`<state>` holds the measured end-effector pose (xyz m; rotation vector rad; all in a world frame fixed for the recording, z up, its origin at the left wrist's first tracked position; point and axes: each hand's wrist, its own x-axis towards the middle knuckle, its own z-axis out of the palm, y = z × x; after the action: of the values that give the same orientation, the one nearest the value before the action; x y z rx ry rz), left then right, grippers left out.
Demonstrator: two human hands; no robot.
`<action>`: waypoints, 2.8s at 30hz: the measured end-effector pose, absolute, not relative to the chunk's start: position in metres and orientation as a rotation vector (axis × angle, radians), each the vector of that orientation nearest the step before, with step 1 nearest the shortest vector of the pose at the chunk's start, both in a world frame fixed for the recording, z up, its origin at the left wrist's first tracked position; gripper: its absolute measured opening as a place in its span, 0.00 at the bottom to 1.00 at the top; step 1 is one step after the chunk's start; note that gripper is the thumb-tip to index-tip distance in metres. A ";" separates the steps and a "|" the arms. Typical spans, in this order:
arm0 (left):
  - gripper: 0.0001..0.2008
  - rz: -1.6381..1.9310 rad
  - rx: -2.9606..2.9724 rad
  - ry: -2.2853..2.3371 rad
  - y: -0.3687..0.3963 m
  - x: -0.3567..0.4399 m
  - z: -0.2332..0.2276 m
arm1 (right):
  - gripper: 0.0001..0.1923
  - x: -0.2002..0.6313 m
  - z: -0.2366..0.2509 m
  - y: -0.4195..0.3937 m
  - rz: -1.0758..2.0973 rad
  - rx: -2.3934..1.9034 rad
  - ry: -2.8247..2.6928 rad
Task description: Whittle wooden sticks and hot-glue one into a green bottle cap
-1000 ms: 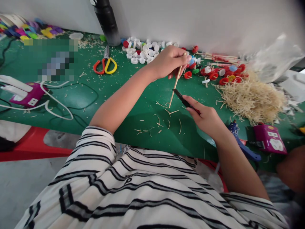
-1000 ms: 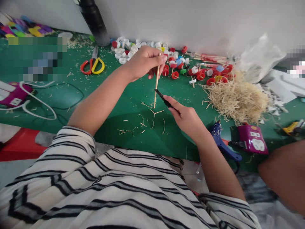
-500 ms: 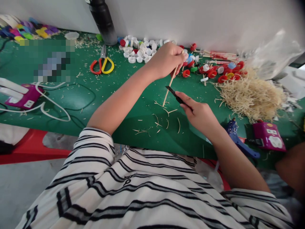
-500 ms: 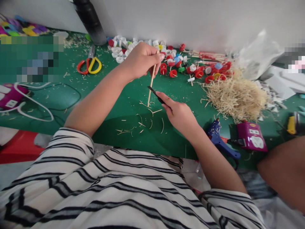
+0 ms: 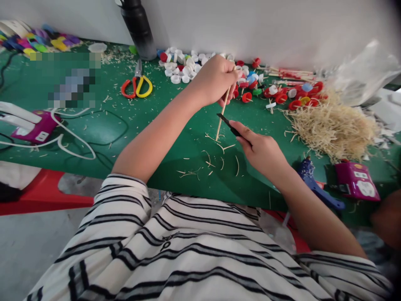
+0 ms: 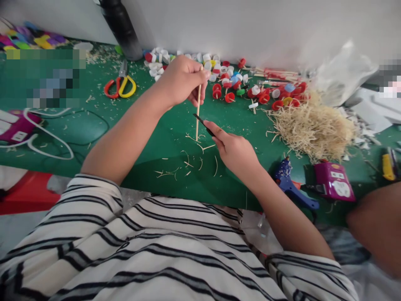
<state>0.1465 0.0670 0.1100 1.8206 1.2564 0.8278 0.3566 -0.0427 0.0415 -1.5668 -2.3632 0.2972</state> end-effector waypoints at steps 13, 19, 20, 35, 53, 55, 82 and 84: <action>0.21 1.029 1.838 1.308 0.049 0.154 0.109 | 0.31 0.350 0.063 -0.039 0.267 -1.593 -2.444; 0.21 1.052 1.742 1.260 0.059 0.138 0.095 | 0.31 0.346 0.063 -0.039 0.268 -1.606 -2.458; 0.21 1.055 1.729 1.252 0.060 0.135 0.093 | 0.31 0.346 0.061 -0.041 0.279 -1.601 -2.452; 0.21 1.092 1.787 1.236 0.043 0.143 0.103 | 0.29 0.365 0.034 -0.061 0.336 -1.584 -2.368; 0.20 1.102 1.691 1.236 0.051 0.133 0.095 | 0.27 0.372 0.018 -0.065 0.364 -1.587 -2.481; 0.20 1.118 1.692 1.203 0.050 0.132 0.095 | 0.27 0.373 0.020 -0.064 0.393 -1.560 -2.495; 0.23 1.160 1.846 1.084 0.055 0.142 0.091 | 0.29 0.368 0.037 -0.033 0.478 -1.466 -2.338; 0.23 1.154 1.831 1.083 0.055 0.142 0.092 | 0.29 0.370 0.031 -0.035 0.505 -1.468 -2.309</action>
<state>0.1422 0.0554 0.0917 1.8313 1.0828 1.1544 0.3697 -0.0355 0.0306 -1.4682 -2.3093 0.5053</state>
